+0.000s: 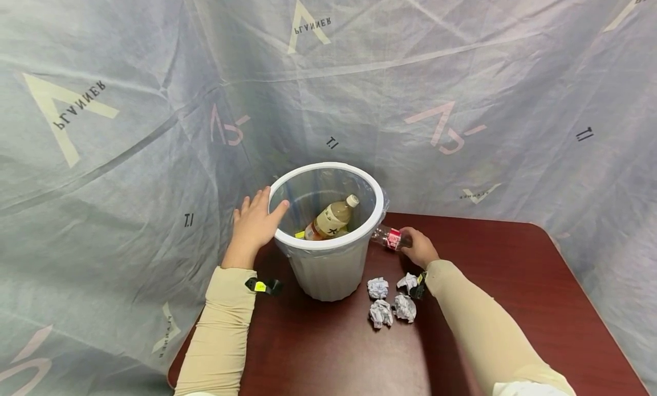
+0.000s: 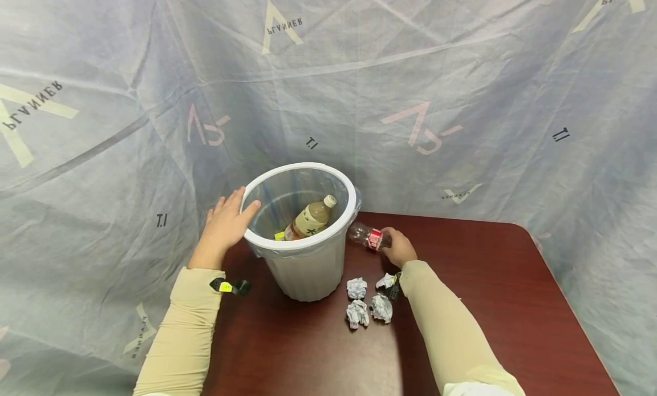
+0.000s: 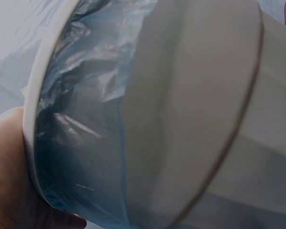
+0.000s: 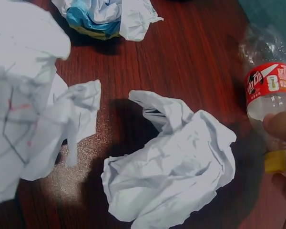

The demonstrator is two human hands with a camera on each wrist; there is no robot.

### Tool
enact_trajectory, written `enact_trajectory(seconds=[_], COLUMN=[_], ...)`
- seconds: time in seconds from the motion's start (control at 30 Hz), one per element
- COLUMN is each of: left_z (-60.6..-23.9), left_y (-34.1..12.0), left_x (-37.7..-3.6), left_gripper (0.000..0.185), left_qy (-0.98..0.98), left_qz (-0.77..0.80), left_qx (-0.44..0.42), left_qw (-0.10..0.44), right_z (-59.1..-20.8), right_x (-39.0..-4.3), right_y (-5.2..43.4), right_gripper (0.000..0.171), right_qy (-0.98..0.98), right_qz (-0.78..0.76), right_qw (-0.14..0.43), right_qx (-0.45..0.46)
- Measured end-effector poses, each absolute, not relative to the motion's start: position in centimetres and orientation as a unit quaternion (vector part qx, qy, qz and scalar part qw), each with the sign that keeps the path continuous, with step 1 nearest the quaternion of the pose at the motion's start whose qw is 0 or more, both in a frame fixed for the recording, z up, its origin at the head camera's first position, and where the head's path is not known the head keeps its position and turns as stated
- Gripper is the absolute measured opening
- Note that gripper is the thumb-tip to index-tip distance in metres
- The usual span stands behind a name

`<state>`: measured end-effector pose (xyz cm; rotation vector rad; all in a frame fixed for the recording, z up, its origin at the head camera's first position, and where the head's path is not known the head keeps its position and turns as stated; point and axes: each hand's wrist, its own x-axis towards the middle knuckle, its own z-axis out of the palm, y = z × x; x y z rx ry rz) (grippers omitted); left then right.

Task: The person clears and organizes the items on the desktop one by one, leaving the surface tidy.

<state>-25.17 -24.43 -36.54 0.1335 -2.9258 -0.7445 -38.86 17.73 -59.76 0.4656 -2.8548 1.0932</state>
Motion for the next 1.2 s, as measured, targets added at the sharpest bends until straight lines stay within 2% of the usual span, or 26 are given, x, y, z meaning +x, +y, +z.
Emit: enact_trajectory(seconds=[0.6, 1.2], left_z=[-37.0, -37.1], left_y=[-24.7, -24.7], left_x=[-25.4, -25.5], left_gripper=[0.088, 0.089], left_qy=[-0.966, -0.966], left_qz=[-0.248, -0.249], left_qx=[0.041, 0.044], left_qw=[0.062, 0.060], right_z=[-58.6, -53.7], right_x=[-38.6, -39.6], right_y=[18.2, 19.1], right_gripper=[0.047, 0.053], right_qy=[-0.916, -0.909], right_qz=[0.374, 0.379], right_qw=[0.009, 0.034], right_qx=[0.147, 0.173])
